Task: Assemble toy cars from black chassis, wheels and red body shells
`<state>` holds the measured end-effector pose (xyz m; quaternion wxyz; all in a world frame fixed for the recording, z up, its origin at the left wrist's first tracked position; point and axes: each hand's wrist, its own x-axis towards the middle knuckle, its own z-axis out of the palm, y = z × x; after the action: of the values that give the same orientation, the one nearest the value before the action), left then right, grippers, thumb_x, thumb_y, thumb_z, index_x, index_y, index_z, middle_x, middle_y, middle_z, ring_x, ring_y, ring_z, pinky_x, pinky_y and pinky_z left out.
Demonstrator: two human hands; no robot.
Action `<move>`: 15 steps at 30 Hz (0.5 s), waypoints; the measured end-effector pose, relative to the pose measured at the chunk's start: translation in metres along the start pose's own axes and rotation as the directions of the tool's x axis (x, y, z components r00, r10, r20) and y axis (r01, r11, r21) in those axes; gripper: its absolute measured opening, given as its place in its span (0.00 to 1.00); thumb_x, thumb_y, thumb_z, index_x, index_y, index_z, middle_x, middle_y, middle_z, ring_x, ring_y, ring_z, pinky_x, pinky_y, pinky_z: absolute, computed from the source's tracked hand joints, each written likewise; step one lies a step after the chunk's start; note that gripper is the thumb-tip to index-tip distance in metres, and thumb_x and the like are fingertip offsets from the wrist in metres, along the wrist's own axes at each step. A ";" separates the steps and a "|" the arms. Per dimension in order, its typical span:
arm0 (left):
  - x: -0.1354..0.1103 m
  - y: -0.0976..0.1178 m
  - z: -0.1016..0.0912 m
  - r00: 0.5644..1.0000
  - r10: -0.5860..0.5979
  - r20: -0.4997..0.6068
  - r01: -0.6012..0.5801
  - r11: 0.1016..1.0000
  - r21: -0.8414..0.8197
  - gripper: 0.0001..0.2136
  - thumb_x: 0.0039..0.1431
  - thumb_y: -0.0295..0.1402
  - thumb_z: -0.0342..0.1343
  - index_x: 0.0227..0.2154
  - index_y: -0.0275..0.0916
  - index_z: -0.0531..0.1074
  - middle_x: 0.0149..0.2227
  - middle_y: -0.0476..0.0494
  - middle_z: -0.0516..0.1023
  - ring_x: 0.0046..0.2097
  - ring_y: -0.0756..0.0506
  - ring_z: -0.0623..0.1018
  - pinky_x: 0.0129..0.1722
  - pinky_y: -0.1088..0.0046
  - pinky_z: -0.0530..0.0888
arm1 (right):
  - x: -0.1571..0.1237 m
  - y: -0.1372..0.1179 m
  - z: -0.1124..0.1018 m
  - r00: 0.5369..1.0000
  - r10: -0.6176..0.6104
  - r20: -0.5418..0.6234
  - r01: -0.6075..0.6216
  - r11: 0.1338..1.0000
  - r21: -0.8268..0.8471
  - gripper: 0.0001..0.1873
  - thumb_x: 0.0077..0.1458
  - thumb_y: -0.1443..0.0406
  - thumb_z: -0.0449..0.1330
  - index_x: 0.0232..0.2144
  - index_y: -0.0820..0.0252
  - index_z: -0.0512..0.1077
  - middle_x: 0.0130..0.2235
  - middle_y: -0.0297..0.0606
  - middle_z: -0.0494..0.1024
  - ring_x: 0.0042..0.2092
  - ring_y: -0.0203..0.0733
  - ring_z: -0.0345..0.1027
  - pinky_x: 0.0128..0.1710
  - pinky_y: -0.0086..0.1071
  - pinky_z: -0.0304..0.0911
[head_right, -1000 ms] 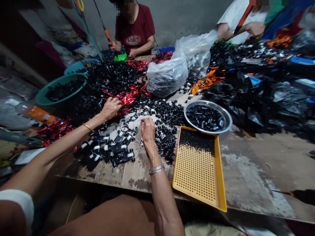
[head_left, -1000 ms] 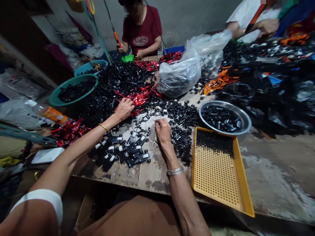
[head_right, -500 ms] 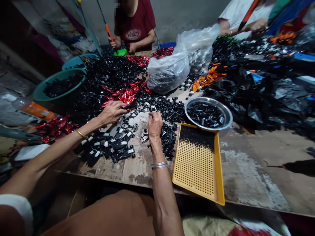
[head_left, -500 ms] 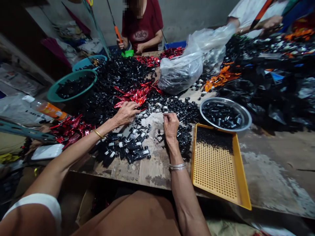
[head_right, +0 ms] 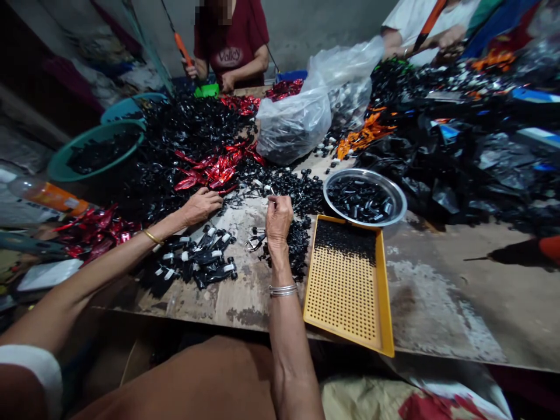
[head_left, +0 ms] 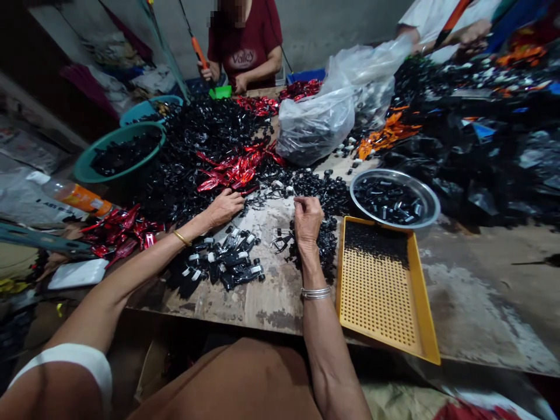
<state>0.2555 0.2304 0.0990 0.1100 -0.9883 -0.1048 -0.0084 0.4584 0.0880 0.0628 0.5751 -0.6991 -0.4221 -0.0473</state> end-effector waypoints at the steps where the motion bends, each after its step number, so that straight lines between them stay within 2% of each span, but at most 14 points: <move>1: -0.001 -0.001 0.000 1.000 -0.008 -0.009 0.008 1.000 0.021 0.12 0.59 0.23 0.46 0.34 0.38 0.75 0.39 0.39 0.78 0.44 0.41 0.72 0.46 0.59 0.64 | 0.001 0.001 -0.001 1.000 0.003 -0.010 -0.003 1.000 0.002 0.09 0.50 0.72 0.53 0.27 0.58 0.72 0.31 0.37 0.73 0.35 0.41 0.67 0.38 0.34 0.64; 4: -0.002 0.000 -0.001 0.999 -0.020 -0.025 0.021 0.999 0.040 0.11 0.57 0.23 0.48 0.28 0.38 0.74 0.33 0.39 0.78 0.41 0.41 0.72 0.44 0.59 0.65 | 0.004 0.002 -0.005 0.999 0.008 -0.042 -0.008 1.000 0.007 0.08 0.50 0.72 0.53 0.26 0.58 0.72 0.31 0.37 0.73 0.35 0.41 0.67 0.38 0.34 0.64; 8: 0.011 0.006 -0.009 0.995 -0.040 -0.095 0.041 0.999 0.004 0.11 0.55 0.21 0.48 0.32 0.39 0.75 0.38 0.40 0.78 0.43 0.41 0.72 0.45 0.58 0.64 | 0.005 0.002 -0.009 0.997 0.011 -0.071 -0.010 1.000 0.008 0.09 0.52 0.71 0.53 0.27 0.58 0.72 0.31 0.37 0.73 0.35 0.41 0.67 0.38 0.34 0.64; 11: 0.035 0.009 -0.011 0.986 -0.113 -0.122 0.110 0.993 -0.035 0.14 0.55 0.20 0.46 0.36 0.38 0.76 0.42 0.38 0.78 0.45 0.40 0.72 0.45 0.57 0.64 | 0.005 0.001 -0.009 0.998 0.001 -0.070 -0.001 1.000 0.004 0.08 0.52 0.71 0.53 0.27 0.58 0.72 0.31 0.37 0.73 0.35 0.40 0.67 0.38 0.34 0.64; 15: 0.073 0.011 -0.004 0.976 -0.181 -0.125 0.169 0.981 -0.099 0.18 0.57 0.22 0.44 0.47 0.37 0.72 0.49 0.36 0.75 0.50 0.39 0.71 0.48 0.56 0.64 | 0.004 0.000 -0.010 0.998 0.002 -0.058 -0.002 1.000 0.002 0.08 0.52 0.71 0.54 0.27 0.58 0.72 0.31 0.37 0.74 0.35 0.40 0.67 0.38 0.33 0.64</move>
<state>0.3288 0.2337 0.1035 0.0721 -0.9764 -0.1834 -0.0885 0.4652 0.0816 0.0689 0.5879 -0.6973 -0.4047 -0.0667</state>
